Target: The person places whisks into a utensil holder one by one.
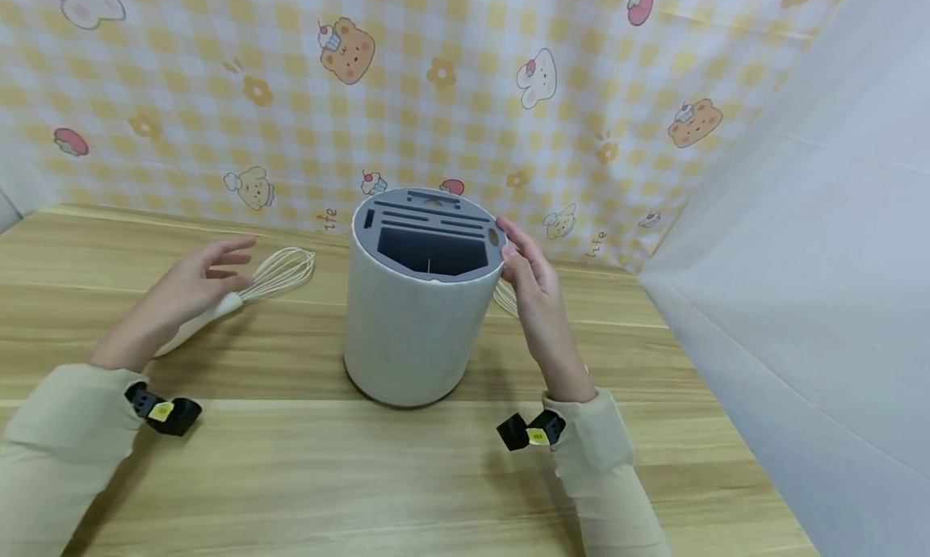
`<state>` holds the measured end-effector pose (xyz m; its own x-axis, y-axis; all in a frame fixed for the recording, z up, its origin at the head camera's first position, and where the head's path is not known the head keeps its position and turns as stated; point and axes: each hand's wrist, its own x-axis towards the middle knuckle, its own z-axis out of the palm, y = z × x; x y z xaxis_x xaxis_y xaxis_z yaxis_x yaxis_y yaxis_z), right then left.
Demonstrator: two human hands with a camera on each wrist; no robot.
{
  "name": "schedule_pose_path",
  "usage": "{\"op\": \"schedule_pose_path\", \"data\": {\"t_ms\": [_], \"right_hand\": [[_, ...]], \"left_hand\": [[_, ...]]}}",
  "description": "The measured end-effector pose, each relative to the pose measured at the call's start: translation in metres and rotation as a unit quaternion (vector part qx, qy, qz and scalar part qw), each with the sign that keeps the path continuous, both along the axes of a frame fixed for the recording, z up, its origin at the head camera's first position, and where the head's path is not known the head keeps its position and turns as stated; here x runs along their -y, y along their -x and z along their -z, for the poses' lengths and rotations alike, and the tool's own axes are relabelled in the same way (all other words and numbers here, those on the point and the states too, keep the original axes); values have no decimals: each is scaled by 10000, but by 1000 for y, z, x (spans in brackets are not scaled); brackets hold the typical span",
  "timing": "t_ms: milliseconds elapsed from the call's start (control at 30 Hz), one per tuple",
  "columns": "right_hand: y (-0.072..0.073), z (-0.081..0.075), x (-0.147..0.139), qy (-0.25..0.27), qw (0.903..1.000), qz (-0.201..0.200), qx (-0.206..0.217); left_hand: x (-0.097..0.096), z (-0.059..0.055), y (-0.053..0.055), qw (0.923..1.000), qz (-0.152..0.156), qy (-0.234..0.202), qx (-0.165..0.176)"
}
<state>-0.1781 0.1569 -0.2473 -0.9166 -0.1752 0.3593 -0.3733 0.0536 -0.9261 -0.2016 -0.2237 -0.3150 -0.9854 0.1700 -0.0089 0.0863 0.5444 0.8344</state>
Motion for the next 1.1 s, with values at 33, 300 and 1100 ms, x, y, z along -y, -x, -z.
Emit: {"op": "schedule_pose_path", "data": {"t_ms": [33,300,1100], "right_hand": [[0,0,0,-1,10000,1,0],[1,0,-1,22,10000,-29,-14],[1,1,-1,53,10000,-32,36]], "left_hand": [[2,1,1,9999,80,34,105],[13,12,7,9952,409,230,855],[22,24,11,9922,87,-31,1240]]}}
